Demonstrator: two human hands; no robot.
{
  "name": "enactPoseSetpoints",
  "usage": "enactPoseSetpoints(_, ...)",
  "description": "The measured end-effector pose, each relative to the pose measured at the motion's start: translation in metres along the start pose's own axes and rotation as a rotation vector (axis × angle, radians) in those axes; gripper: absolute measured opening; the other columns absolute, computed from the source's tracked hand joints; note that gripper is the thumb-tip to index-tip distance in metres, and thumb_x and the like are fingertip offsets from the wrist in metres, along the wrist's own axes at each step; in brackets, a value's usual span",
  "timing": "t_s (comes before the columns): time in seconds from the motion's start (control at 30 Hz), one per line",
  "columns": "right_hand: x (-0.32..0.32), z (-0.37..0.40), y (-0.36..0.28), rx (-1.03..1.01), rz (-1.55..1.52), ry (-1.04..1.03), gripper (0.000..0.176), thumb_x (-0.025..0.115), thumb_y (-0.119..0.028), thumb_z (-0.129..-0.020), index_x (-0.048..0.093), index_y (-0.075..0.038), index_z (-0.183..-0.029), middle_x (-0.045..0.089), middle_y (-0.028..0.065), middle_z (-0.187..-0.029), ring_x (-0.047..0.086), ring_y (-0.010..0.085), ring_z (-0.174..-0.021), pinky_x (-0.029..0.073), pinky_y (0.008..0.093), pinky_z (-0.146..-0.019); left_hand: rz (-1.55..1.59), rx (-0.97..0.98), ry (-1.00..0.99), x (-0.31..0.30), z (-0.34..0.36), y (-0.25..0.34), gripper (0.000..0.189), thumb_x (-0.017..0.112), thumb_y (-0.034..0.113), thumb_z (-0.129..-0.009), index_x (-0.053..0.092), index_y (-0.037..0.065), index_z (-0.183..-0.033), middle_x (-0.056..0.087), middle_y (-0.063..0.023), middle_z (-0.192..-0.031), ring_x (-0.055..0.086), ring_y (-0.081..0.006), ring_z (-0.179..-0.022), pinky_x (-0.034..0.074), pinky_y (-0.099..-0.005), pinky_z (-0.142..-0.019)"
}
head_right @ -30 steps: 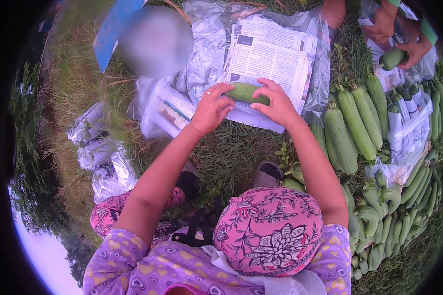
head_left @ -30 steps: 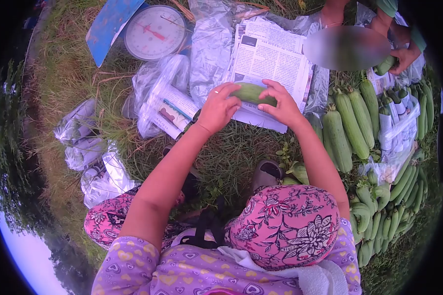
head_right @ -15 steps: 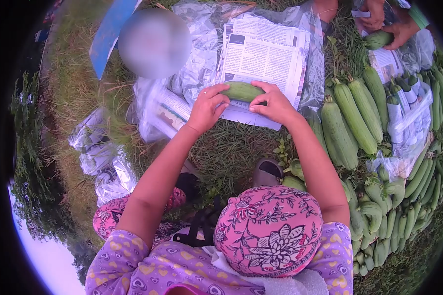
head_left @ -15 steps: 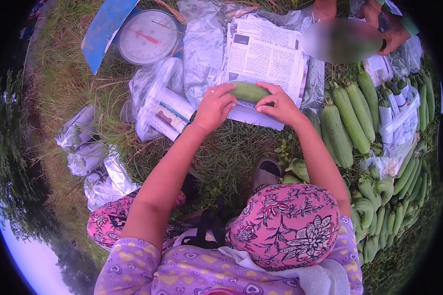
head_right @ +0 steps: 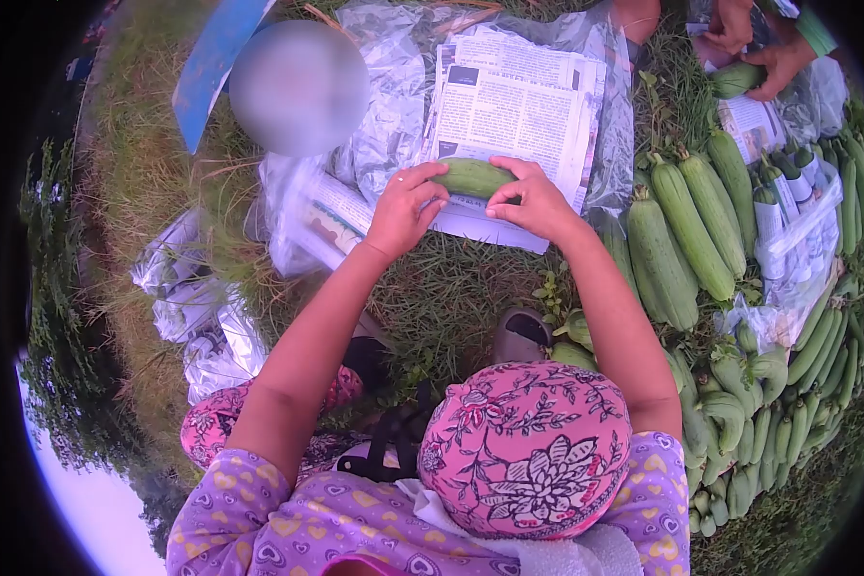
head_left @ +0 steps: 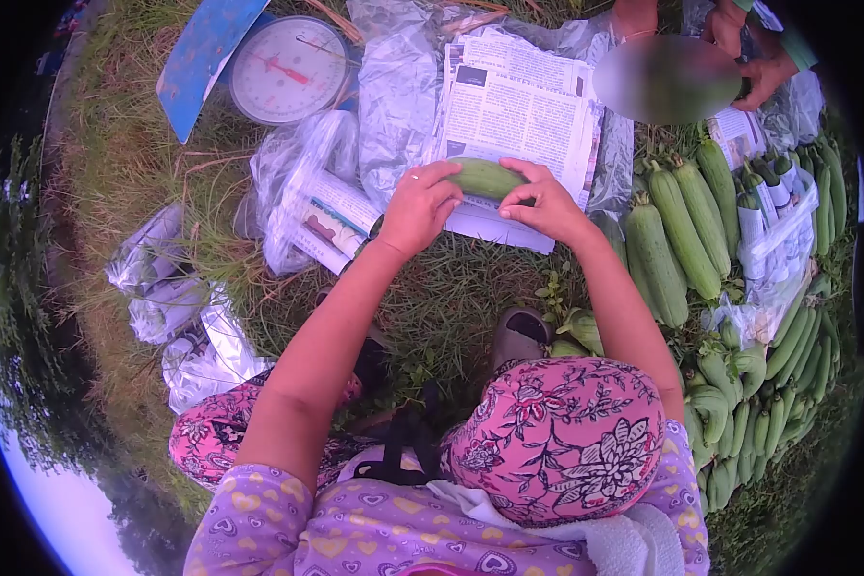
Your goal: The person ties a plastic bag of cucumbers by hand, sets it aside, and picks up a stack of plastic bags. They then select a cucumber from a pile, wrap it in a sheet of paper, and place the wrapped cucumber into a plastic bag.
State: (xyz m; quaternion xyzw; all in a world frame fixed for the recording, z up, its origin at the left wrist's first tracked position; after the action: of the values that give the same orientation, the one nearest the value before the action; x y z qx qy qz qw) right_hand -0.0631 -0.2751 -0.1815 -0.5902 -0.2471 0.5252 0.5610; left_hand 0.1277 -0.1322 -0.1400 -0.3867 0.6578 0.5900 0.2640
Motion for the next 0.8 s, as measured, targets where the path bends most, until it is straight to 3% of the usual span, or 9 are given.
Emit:
enactPoseSetpoints(0.37, 0.002, 0.001, 0.005, -0.015, -0.013, 0.017, 0.013, 0.076, -0.019, -0.075, 0.075, -0.014, -0.087, 0.045, 0.0060, -0.142, 0.036, 0.0278, -0.130, 0.028, 0.0382, -0.109, -0.018, 0.000, -0.026, 0.001, 0.000, -0.003, 0.011, 0.068, 0.007, -0.076, 0.063, 0.009, -0.086, 0.060, -0.0064, -0.119, 0.056, -0.0294, -0.104, 0.044, -0.0396, -0.091)
enactPoseSetpoints(0.47, -0.003, 0.005, -0.006, -0.047, 0.038, 0.151, 0.013, 0.076, -0.018, -0.074, 0.075, -0.013, -0.086, 0.046, 0.0062, -0.141, 0.035, 0.0279, -0.131, 0.029, 0.0386, -0.109, -0.008, -0.008, -0.024, 0.001, 0.000, -0.003, 0.011, 0.068, 0.006, -0.076, 0.062, 0.009, -0.086, 0.060, -0.0062, -0.119, 0.056, -0.0295, -0.104, 0.043, -0.0397, -0.091)
enactPoseSetpoints(0.67, -0.012, 0.025, -0.039, -0.116, 0.437, 0.139, 0.016, 0.077, -0.016, -0.068, 0.074, -0.012, -0.084, 0.047, 0.0063, -0.139, 0.035, 0.0304, -0.133, 0.031, 0.0410, -0.108, 0.008, -0.012, 0.013, 0.004, 0.000, -0.003, 0.011, 0.068, 0.005, -0.073, 0.063, 0.009, -0.083, 0.061, -0.0077, -0.115, 0.057, -0.0306, -0.102, 0.044, -0.0409, -0.089)
enactPoseSetpoints(0.8, 0.003, 0.029, -0.029, -0.115, 0.542, 0.170, 0.015, 0.076, -0.013, -0.067, 0.074, -0.011, -0.083, 0.050, 0.0048, -0.136, 0.038, 0.0299, -0.132, 0.033, 0.0411, -0.107, 0.016, -0.017, 0.008, 0.004, -0.002, -0.001, 0.012, 0.070, 0.007, -0.073, 0.063, 0.009, -0.083, 0.061, -0.0078, -0.116, 0.057, -0.0311, -0.102, 0.043, -0.0409, -0.089)
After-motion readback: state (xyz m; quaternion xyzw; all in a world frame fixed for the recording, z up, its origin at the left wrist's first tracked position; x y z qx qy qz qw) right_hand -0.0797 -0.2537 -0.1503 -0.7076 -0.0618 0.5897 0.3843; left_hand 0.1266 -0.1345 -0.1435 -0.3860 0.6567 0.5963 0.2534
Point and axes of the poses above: each hand's wrist, its own z-axis away from the middle knuckle, its own x-axis out of the palm, y = z × x, the point moved 1 cm from there along -z, towards the middle knuckle
